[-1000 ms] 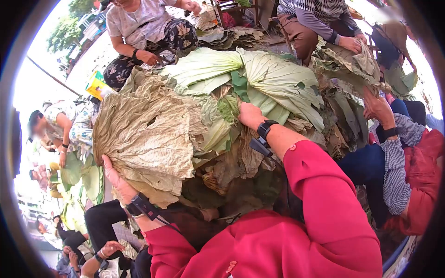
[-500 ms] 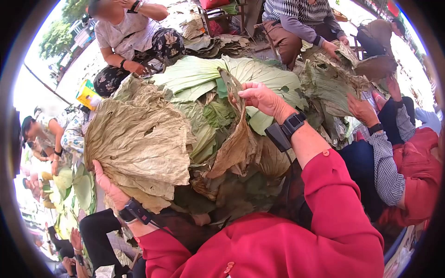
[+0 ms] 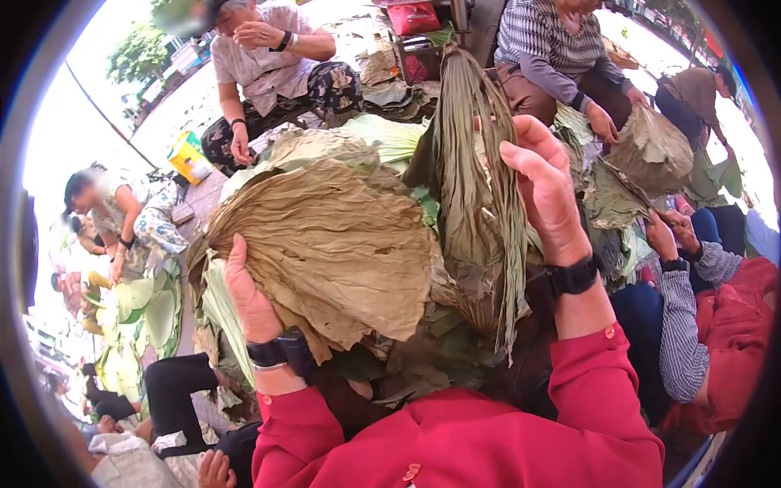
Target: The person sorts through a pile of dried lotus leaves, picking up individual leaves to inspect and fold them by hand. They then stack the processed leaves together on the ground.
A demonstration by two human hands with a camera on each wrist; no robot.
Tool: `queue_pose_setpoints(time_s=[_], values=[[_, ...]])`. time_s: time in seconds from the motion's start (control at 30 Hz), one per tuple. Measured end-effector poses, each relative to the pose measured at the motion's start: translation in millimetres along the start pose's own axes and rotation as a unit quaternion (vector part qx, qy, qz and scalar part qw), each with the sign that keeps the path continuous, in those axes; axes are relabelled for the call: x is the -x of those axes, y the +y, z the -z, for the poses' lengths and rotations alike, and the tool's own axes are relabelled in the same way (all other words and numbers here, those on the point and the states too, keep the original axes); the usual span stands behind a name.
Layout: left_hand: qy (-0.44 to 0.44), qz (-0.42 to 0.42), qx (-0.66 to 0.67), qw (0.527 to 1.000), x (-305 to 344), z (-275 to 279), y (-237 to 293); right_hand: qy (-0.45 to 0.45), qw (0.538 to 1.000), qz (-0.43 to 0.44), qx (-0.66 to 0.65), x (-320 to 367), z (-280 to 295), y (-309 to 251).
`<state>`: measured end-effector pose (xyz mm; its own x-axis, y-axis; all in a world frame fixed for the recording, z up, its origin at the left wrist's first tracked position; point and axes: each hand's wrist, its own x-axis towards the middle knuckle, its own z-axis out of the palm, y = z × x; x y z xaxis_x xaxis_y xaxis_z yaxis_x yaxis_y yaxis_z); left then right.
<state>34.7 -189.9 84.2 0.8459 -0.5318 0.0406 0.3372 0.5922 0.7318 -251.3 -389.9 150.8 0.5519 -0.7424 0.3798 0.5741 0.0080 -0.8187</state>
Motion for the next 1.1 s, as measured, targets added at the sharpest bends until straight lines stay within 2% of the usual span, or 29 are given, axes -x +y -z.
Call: queue_pose_setpoints(time_s=[0.03,0.07,0.1,0.2,0.27,0.33,0.37,0.47,0.53,0.6,0.73,0.8,0.83,0.9,0.97,1.03,1.1], values=[[0.0,-0.008,-0.011,1.0,2.1,-7.0,-7.4,0.015,0.996,0.03,0.087,8.4,-24.0,-11.0],[0.006,-0.015,-0.013,1.0,8.7,-18.7,-12.4,-0.006,0.984,0.093,0.153,14.6,-36.9,-8.2],[-0.005,-0.022,-0.026,0.999,17.6,-33.8,-16.2,-0.111,0.926,0.198,0.302,14.7,-35.6,-4.9],[-0.034,-0.022,-0.027,0.999,33.0,-59.7,-33.5,-0.211,0.836,0.214,0.459,32.8,-66.5,34.9],[-0.071,-0.003,-0.027,0.997,38.8,-64.5,-43.4,-0.25,0.761,0.269,0.535,39.9,-74.0,68.9],[-0.07,0.004,-0.005,0.998,41.0,-64.8,-57.5,-0.262,0.759,0.216,0.555,43.4,-70.3,89.2],[-0.069,0.008,-0.005,0.998,42.5,-64.3,-60.2,-0.262,0.759,0.216,0.556,43.3,-71.1,90.2],[-0.083,0.039,0.031,0.995,42.0,-64.2,-56.9,-0.263,0.78,0.232,0.519,41.3,-73.5,92.0],[-0.068,0.032,0.016,0.997,38.2,-59.8,-60.1,-0.261,0.791,0.273,0.482,40.6,-76.0,91.2],[-0.115,0.026,0.018,0.993,35.6,-52.1,-64.6,-0.259,0.788,0.277,0.485,39.6,-79.2,95.3],[-0.143,0.042,-0.008,0.989,38.8,-53.3,-62.9,-0.263,0.777,0.262,0.509,34.4,-78.0,103.5],[-0.125,0.106,0.043,0.986,38.6,-61.3,-52.4,-0.259,0.777,0.268,0.508,32.8,-78.0,105.3],[-0.156,0.122,0.065,0.978,38.5,-59.7,-52.8,-0.257,0.771,0.269,0.517,32.2,-77.3,107.0],[-0.165,0.12,0.078,0.976,36.8,-53.0,-58.9,-0.255,0.765,0.271,0.525,31.9,-77.3,107.2],[-0.173,0.119,0.092,0.973,38.3,-53.8,-59.2,-0.269,0.729,0.261,0.572,33.1,-78.5,104.9],[-0.143,0.068,-0.057,0.986,42.4,-63.4,-55.4,-0.276,0.722,0.254,0.582,35.5,-79.3,106.7],[-0.112,0.082,-0.036,0.99,36.6,-58.1,-59.0,-0.285,0.714,0.248,0.59,38.9,-81.8,110.1]])
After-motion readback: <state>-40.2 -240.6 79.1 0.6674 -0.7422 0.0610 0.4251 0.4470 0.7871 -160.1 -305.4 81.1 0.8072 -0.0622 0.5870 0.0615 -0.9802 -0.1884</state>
